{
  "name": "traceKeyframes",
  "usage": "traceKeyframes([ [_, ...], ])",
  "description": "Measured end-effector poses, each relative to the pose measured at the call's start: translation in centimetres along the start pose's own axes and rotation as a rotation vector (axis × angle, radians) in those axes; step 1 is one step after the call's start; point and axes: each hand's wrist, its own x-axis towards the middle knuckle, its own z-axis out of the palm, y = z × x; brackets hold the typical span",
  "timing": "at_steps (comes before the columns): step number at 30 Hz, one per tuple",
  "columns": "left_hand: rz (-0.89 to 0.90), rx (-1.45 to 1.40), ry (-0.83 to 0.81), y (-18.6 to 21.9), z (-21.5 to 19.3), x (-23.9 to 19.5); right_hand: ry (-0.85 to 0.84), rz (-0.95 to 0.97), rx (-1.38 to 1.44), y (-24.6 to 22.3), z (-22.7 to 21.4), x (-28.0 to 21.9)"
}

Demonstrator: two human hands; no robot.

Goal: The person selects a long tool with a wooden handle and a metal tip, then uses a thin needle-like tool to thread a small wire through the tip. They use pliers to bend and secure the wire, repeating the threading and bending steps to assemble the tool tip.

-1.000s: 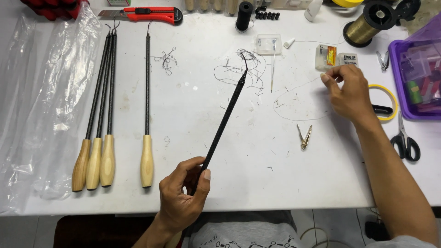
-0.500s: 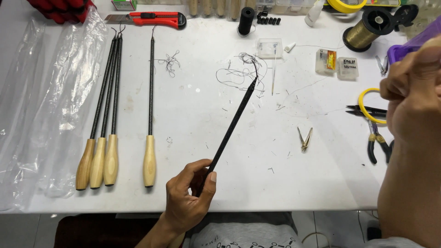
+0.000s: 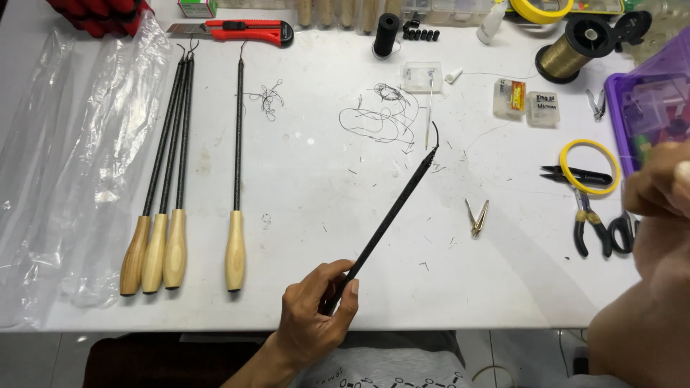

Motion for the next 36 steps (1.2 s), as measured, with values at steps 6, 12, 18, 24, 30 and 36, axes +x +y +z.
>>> traceKeyframes([
  [6,0.04,0.018,-0.015,0.0,0.5,-0.2,-0.046,-0.164,-0.132,4.3,-3.6,-5.2],
  [12,0.145,0.081,-0.012,-0.4,0.6,-0.4,0.244,0.211,-0.147,-13.9,10.2,-0.3],
  [18,0.199,0.085,-0.036,-0.6,0.6,-0.6,-0.013,0.059,-0.042,-8.0,8.9,0.8],
  [24,0.242,0.077,-0.047,-0.6,0.2,-0.5,-0.026,-0.053,0.047,-6.5,9.7,1.3],
  [30,0.278,0.074,-0.061,-0.2,-0.2,-0.3,-0.026,-0.127,0.078,-5.9,11.2,1.6],
  [36,0.283,0.088,-0.059,0.1,-0.4,-0.3,-0.028,-0.131,0.146,-6.2,12.5,1.9],
])
